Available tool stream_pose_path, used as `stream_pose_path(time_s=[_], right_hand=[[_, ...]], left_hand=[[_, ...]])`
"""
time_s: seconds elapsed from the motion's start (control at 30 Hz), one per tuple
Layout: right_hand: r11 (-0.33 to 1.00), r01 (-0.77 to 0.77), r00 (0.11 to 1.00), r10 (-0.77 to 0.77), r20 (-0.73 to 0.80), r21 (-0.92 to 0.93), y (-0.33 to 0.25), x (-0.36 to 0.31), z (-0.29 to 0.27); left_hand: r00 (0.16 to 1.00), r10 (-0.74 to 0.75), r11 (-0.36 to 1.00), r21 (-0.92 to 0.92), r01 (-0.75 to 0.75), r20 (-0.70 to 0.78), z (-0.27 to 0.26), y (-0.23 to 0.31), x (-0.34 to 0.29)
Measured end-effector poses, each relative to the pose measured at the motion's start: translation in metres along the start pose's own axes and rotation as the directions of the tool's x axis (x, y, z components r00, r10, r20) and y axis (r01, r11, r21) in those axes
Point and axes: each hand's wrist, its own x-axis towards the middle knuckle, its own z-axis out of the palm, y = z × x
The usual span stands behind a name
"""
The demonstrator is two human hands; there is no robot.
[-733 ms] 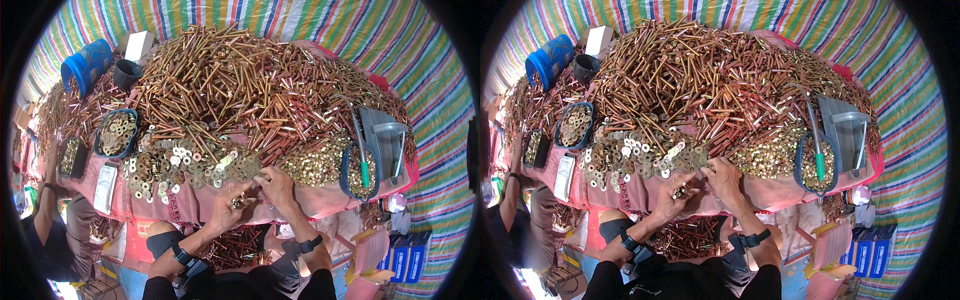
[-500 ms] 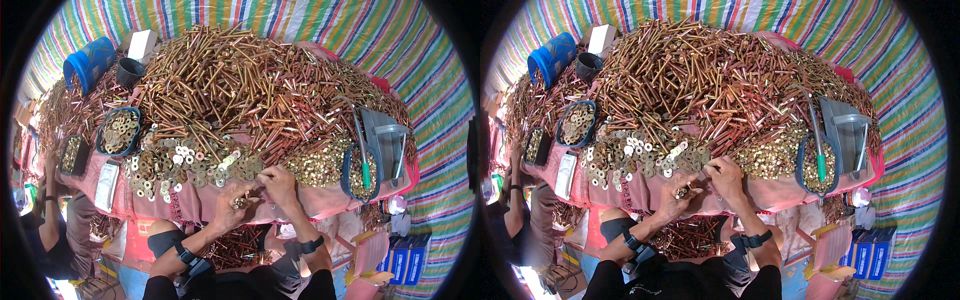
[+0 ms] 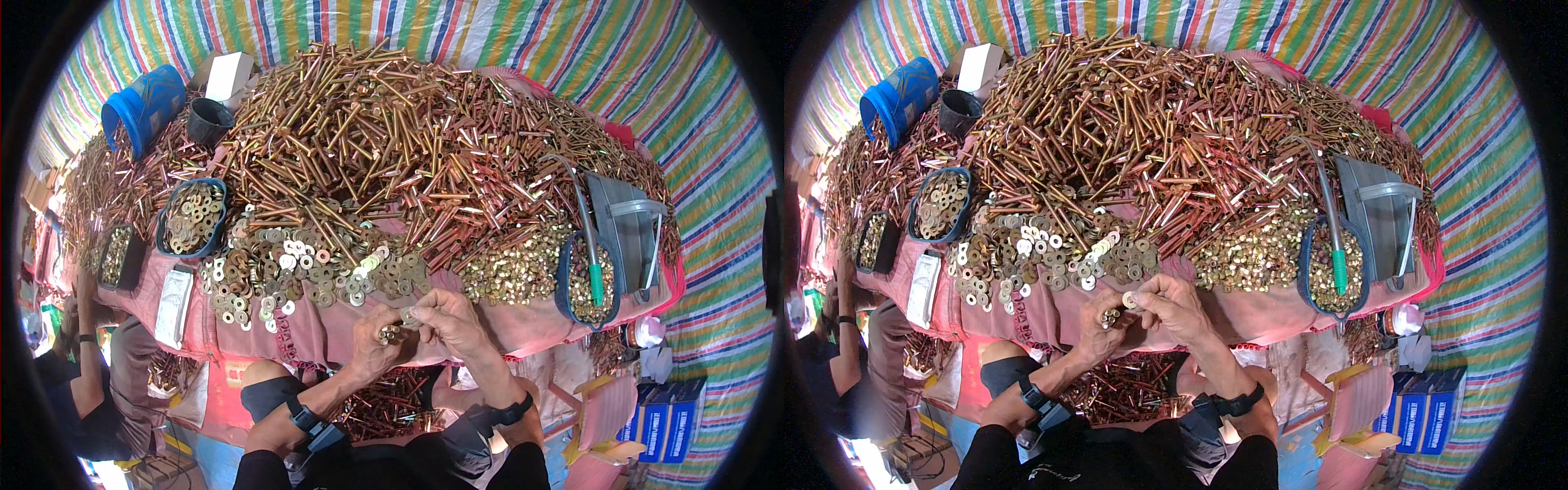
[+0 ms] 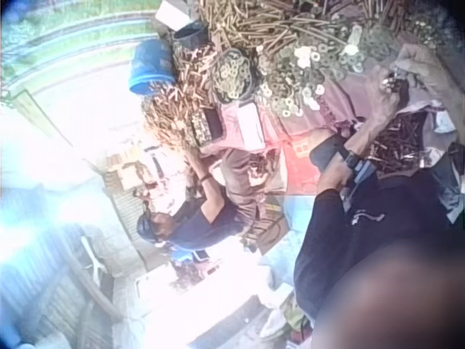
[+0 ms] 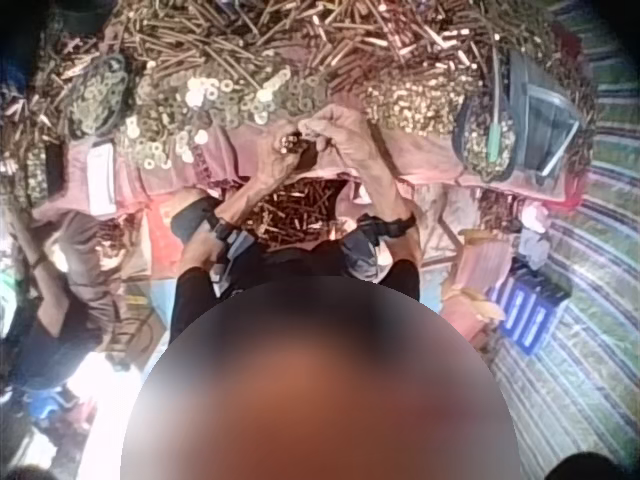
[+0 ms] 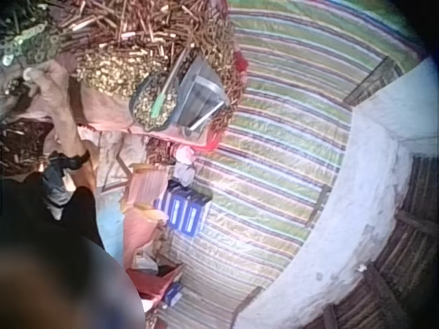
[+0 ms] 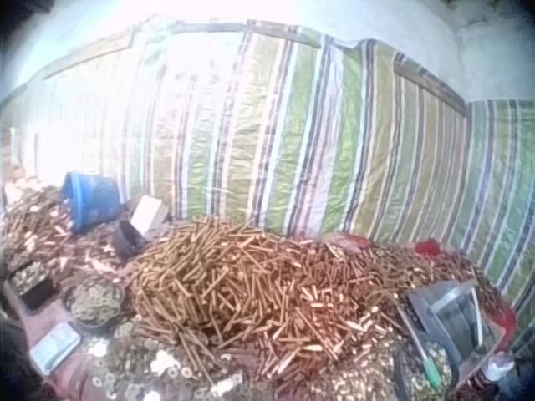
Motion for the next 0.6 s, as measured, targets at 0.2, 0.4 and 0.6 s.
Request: stream_pose_path(time_s=[0.2,0.4,0.6], right_hand=[[0.773,0.101,0.907,-0.33,-0.261,-0.626,-0.007,0.001,-0.014],[0.183,-0.116,0.775,-0.598,-0.204,-0.976,-0.016,0.021,-0.048],[0.078,-0.237,0.695,-0.683,-0.225,-0.968,-0.017,0.034,-0.057]], left_hand=[[0.999,-0.029,0.996,-0.082,0.03,0.022,-0.001,-0.002,0.001],[0.986,-0.167,0.976,-0.142,0.164,-0.012,0.0,0.012,0.002],[0.991,-0.134,0.973,-0.189,0.134,0.014,-0.006,0.008,-0.001]])
